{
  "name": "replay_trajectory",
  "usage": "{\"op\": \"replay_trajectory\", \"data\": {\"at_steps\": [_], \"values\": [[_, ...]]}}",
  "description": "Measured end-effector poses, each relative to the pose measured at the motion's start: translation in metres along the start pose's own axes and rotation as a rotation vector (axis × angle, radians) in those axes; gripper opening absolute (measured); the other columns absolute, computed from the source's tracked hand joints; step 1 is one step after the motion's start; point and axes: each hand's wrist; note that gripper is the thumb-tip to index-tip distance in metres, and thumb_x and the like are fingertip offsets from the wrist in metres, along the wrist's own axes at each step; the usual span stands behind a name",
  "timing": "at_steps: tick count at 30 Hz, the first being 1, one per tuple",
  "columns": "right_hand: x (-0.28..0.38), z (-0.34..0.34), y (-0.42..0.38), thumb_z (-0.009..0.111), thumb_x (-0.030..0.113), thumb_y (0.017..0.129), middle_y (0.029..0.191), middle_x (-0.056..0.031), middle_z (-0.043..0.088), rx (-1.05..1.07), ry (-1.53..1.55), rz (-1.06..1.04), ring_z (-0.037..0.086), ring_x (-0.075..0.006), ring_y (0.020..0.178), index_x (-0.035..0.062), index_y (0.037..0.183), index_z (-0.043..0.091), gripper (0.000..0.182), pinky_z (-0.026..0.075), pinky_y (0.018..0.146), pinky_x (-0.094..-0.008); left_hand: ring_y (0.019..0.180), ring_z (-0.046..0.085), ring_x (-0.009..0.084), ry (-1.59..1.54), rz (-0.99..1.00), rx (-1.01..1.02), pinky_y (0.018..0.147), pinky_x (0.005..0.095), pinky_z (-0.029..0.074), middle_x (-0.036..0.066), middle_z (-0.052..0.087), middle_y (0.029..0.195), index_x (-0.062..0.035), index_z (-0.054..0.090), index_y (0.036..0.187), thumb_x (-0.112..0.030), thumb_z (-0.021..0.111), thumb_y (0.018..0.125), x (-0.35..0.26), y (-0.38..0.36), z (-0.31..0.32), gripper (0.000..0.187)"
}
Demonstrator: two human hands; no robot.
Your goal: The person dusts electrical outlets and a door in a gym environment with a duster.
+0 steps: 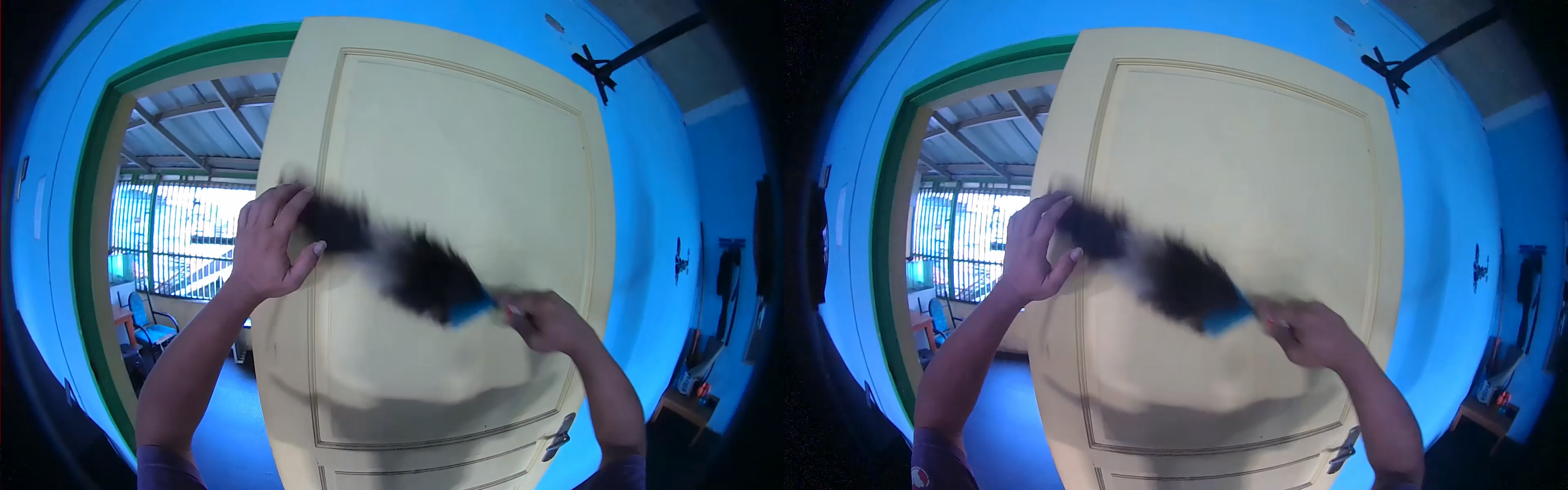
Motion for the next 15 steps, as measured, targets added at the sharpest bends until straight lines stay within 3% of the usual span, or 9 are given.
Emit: {"op": "replay_trajectory", "data": {"at_steps": [4, 6, 7, 8, 9, 10, 12, 13, 15], "values": [[0.004, -0.049, -0.040, 0.071, 0.022, 0.085, 0.088, -0.0095, 0.071, 0.337, -0.155, 0.089, 0.068, -0.0309, 0.086, 0.0244, 0.119, 0.070, 0.034, 0.054, 0.075, -0.0405, 0.120, 0.050, 0.0380, -0.027, 0.012, -0.046, 0.101, 0.0484, 0.036, 0.021, 0.053, 0.130, -0.0041, 0.051, 0.136, -0.037, 0.064, 0.081, -0.018, 0.010, -0.024, 0.065], [-0.026, -0.066, -0.018, 0.070, 0.019, 0.083, 0.090, -0.0089, 0.072, 0.186, -0.185, 0.035, 0.068, -0.0316, 0.082, 0.0200, 0.111, 0.074, 0.028, 0.054, 0.073, -0.0416, 0.119, 0.050, 0.0384, -0.054, 0.011, -0.085, 0.101, 0.0482, 0.036, 0.021, 0.054, 0.129, -0.0038, 0.051, 0.135, -0.037, 0.064, 0.081, -0.039, 0.021, -0.026, 0.065], [-0.050, -0.074, 0.003, 0.070, 0.005, 0.079, 0.083, -0.0132, 0.069, -0.022, -0.190, -0.179, 0.066, -0.0237, 0.073, 0.0142, 0.116, 0.071, 0.038, 0.052, 0.067, -0.0361, 0.119, 0.051, 0.0388, -0.070, 0.026, -0.127, 0.101, 0.0481, 0.036, 0.021, 0.055, 0.128, -0.0034, 0.051, 0.135, -0.036, 0.064, 0.081, -0.047, 0.031, -0.024, 0.064], [-0.032, -0.104, 0.030, 0.063, 0.013, 0.083, 0.092, -0.0199, 0.068, 0.066, -0.257, 0.211, 0.064, -0.0400, 0.079, 0.0126, 0.110, 0.071, 0.028, 0.052, 0.074, -0.0450, 0.119, 0.051, 0.0378, -0.051, 0.028, -0.171, 0.101, 0.0471, 0.037, 0.020, 0.056, 0.128, -0.0035, 0.052, 0.134, -0.035, 0.064, 0.082, -0.057, 0.035, -0.017, 0.062], [-0.038, -0.119, 0.053, 0.058, 0.012, 0.085, 0.091, -0.0229, 0.067, -0.143, -0.218, 0.131, 0.064, -0.0410, 0.078, 0.0115, 0.113, 0.068, 0.031, 0.051, 0.074, -0.0456, 0.119, 0.051, 0.0378, -0.050, 0.020, -0.168, 0.101, 0.0471, 0.037, 0.020, 0.056, 0.128, -0.0035, 0.052, 0.134, -0.035, 0.064, 0.082, -0.066, 0.038, -0.014, 0.062], [-0.040, -0.138, 0.077, 0.056, 0.013, 0.087, 0.091, -0.0232, 0.067, -0.223, -0.257, 0.128, 0.064, -0.0425, 0.080, 0.0107, 0.115, 0.065, 0.030, 0.051, 0.074, -0.0478, 0.121, 0.051, 0.0386, -0.031, 0.004, -0.146, 0.102, 0.0473, 0.036, 0.020, 0.056, 0.130, -0.0009, 0.050, 0.135, -0.033, 0.063, 0.083, -0.074, 0.042, -0.012, 0.062], [-0.025, -0.156, 0.104, 0.054, 0.013, 0.090, 0.090, -0.0220, 0.068, -0.443, -0.472, 0.036, 0.064, -0.0430, 0.086, 0.0073, 0.108, 0.062, 0.021, 0.050, 0.076, -0.0533, 0.124, 0.050, 0.0387, -0.026, -0.007, -0.148, 0.104, 0.0468, 0.035, 0.022, 0.054, 0.133, 0.0027, 0.046, 0.137, -0.029, 0.064, 0.085, -0.086, 0.041, 0.000, 0.063], [-0.004, -0.156, 0.102, 0.054, 0.011, 0.089, 0.089, -0.0215, 0.069, -0.456, -0.548, 0.045, 0.064, -0.0433, 0.085, 0.0076, 0.109, 0.063, 0.022, 0.051, 0.077, -0.0534, 0.124, 0.050, 0.0387, -0.032, -0.018, -0.133, 0.104, 0.0468, 0.035, 0.022, 0.054, 0.133, 0.0027, 0.046, 0.137, -0.029, 0.064, 0.085, -0.089, 0.040, 0.004, 0.063], [0.016, -0.149, 0.082, 0.055, 0.012, 0.089, 0.091, -0.0201, 0.069, -0.285, -0.565, -0.099, 0.065, -0.0417, 0.086, 0.0098, 0.112, 0.063, 0.025, 0.051, 0.076, -0.0531, 0.113, 0.054, 0.0372, -0.057, -0.107, -0.291, 0.096, 0.0441, 0.039, 0.020, 0.059, 0.121, 0.0012, 0.050, 0.133, -0.031, 0.066, 0.082, -0.093, 0.036, 0.011, 0.062]]}}
Point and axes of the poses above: each hand's wrist, its own y-axis towards the middle knuckle, its own z-axis out of the palm, x = y × z
